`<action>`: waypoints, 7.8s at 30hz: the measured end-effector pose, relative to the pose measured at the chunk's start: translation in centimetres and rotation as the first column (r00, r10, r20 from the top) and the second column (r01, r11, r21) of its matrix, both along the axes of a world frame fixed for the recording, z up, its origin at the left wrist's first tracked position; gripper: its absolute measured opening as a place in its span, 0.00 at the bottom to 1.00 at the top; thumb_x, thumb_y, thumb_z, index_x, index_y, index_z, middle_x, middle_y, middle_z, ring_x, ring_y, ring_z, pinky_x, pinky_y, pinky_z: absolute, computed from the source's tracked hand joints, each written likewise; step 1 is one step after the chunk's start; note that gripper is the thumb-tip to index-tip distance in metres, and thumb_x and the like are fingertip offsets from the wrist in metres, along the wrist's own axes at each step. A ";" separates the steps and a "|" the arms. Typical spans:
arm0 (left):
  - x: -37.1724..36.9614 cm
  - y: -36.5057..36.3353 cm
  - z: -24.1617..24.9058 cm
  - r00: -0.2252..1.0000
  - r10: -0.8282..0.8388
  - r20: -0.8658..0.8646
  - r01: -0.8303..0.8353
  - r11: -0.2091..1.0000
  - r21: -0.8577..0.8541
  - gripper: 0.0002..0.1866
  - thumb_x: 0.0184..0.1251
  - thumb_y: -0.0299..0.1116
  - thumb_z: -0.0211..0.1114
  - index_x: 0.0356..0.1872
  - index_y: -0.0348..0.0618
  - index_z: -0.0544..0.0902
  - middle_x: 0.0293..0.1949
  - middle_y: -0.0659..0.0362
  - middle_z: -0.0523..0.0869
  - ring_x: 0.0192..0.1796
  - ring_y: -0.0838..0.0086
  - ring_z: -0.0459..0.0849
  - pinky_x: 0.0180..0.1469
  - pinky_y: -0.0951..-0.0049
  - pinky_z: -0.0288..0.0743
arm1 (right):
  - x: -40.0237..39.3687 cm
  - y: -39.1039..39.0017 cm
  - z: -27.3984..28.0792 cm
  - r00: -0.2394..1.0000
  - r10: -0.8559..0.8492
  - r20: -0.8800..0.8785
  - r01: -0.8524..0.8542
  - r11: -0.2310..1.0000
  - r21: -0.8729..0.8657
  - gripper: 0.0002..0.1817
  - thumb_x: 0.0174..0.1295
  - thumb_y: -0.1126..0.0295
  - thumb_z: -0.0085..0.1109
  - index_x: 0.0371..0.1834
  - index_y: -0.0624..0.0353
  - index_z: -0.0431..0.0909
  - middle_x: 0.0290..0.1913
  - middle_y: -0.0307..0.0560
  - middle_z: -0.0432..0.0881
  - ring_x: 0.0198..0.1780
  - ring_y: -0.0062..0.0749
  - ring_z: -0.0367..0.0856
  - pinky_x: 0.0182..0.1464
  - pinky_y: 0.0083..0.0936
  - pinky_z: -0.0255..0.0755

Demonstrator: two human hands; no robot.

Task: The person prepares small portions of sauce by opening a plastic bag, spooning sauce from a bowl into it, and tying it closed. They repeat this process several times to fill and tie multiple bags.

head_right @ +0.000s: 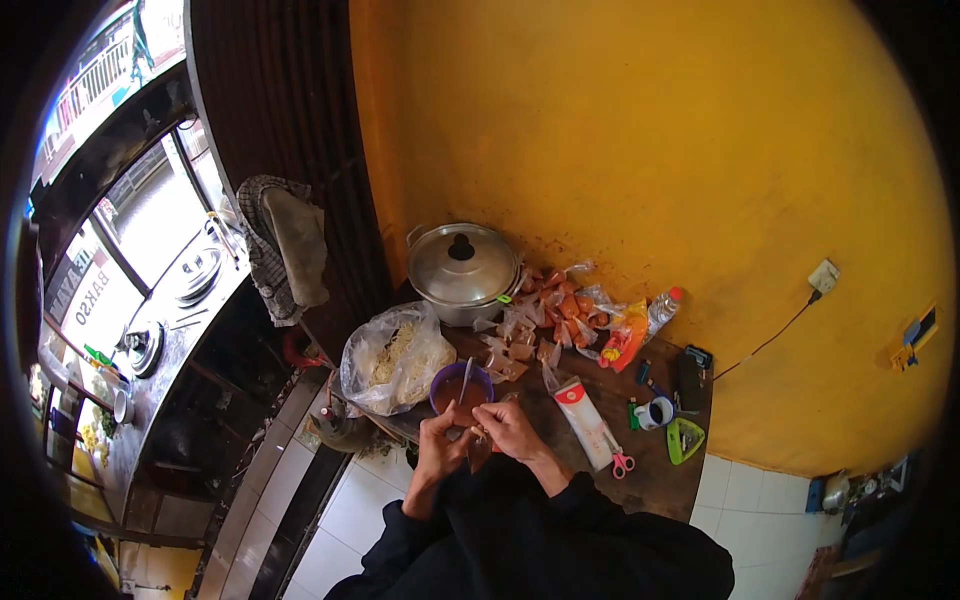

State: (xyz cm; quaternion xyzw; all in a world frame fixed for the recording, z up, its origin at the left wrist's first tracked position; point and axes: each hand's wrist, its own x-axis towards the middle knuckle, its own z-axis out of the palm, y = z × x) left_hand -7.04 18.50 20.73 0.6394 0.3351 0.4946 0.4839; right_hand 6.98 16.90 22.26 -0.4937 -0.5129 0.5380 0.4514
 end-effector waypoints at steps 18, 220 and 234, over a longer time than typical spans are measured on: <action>3.4 -0.4 0.1 0.920 -0.001 -0.393 0.077 0.981 0.178 0.06 0.49 0.28 0.63 0.29 0.40 0.81 0.30 0.56 0.78 0.33 0.63 0.76 0.45 0.61 0.64 | 1.7 0.4 -1.3 0.715 -0.638 -0.287 0.525 0.760 -0.383 0.18 0.59 0.64 0.50 0.11 0.53 0.66 0.09 0.32 0.63 0.10 0.17 0.58 0.15 0.15 0.52; -5.1 -0.3 -4.2 0.707 0.235 -0.667 -0.399 0.911 -0.102 0.16 0.41 0.40 0.69 0.25 0.37 0.77 0.24 0.46 0.80 0.31 0.52 0.79 0.31 0.62 0.72 | 2.1 5.4 -8.0 0.766 -0.486 0.420 0.301 0.849 0.434 0.04 0.48 0.75 0.58 0.28 0.61 0.80 0.25 0.47 0.79 0.25 0.31 0.77 0.28 0.22 0.69; -4.1 2.4 -4.3 0.540 0.178 -0.822 -0.368 0.929 -0.041 0.14 0.40 0.37 0.66 0.28 0.41 0.76 0.27 0.45 0.80 0.34 0.50 0.79 0.35 0.57 0.71 | 3.4 5.9 -11.0 0.671 -0.727 -0.146 0.736 0.677 0.012 0.02 0.54 0.76 0.57 0.27 0.63 0.77 0.20 0.30 0.69 0.23 0.11 0.63 0.25 0.12 0.56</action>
